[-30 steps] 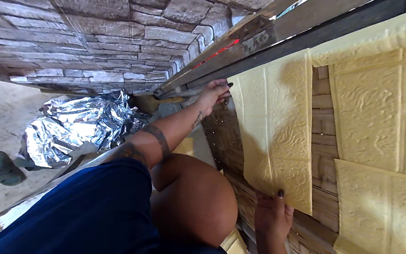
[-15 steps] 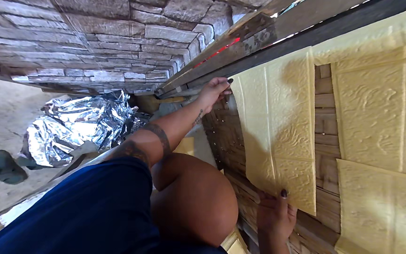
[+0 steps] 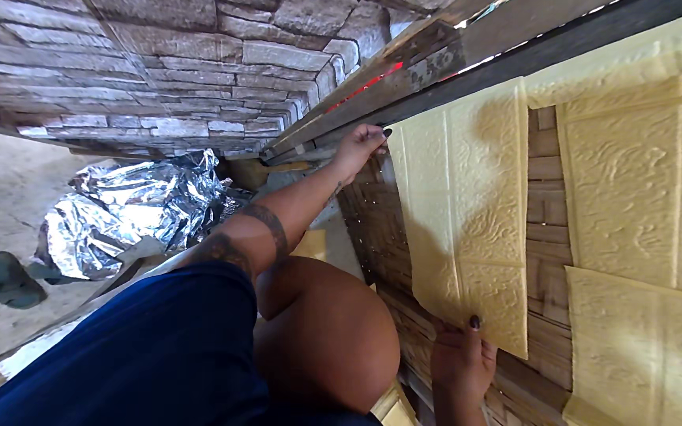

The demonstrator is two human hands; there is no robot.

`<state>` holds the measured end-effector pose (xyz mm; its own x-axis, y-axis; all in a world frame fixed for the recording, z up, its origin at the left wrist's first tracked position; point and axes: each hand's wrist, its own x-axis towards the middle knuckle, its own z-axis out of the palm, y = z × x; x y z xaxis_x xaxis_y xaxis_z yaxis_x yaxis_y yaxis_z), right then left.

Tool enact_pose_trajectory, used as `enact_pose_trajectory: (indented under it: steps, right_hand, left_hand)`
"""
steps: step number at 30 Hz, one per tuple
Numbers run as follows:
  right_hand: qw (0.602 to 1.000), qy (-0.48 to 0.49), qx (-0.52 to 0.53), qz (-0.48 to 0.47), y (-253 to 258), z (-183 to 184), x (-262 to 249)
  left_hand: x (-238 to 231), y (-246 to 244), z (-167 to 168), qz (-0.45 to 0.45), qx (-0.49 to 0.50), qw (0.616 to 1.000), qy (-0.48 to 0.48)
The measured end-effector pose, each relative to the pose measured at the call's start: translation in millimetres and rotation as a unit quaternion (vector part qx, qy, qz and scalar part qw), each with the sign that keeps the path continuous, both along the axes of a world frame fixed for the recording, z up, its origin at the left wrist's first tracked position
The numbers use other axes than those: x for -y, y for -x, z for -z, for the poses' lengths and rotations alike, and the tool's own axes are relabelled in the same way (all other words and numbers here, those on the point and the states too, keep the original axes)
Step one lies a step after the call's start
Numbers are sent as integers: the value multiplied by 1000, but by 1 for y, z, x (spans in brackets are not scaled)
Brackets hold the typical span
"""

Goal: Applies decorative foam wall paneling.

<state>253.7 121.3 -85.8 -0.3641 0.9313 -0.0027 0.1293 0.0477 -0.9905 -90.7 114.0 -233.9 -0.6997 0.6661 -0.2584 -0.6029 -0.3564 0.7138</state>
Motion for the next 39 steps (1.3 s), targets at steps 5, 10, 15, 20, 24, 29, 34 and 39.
enact_pose_trajectory:
  steps: [5, 10, 15, 20, 24, 29, 34, 39]
  right_hand:
    - [1000, -1, 0, -2, -1, 0, 0]
    - [1000, -5, 2, 3, -1, 1, 0]
    - [1000, -4, -1, 1, -1, 1, 0]
    - [1000, -1, -1, -3, -2, 2, -1]
    - [1000, 0, -8, -4, -1, 1, 0]
    - [1000, -8, 0, 7, -1, 2, 1]
    - [1000, -3, 1, 3, 1, 1, 4]
    - [1000, -2, -1, -4, 0, 3, 4]
  left_hand:
    - [-1, 0, 0, -15, -8, 1000, -1]
    - [-2, -1, -1, -32, -25, 999, 0]
    - [-1, -3, 2, -44, -37, 998, -5]
    - [-1, -4, 3, -54, -40, 998, -15]
    - [0, -4, 5, -53, -48, 997, -9]
    - [-1, -4, 6, -57, -49, 997, -9]
    - [8, 0, -8, -36, -38, 999, 4]
    - [7, 0, -7, -36, -41, 998, 6]
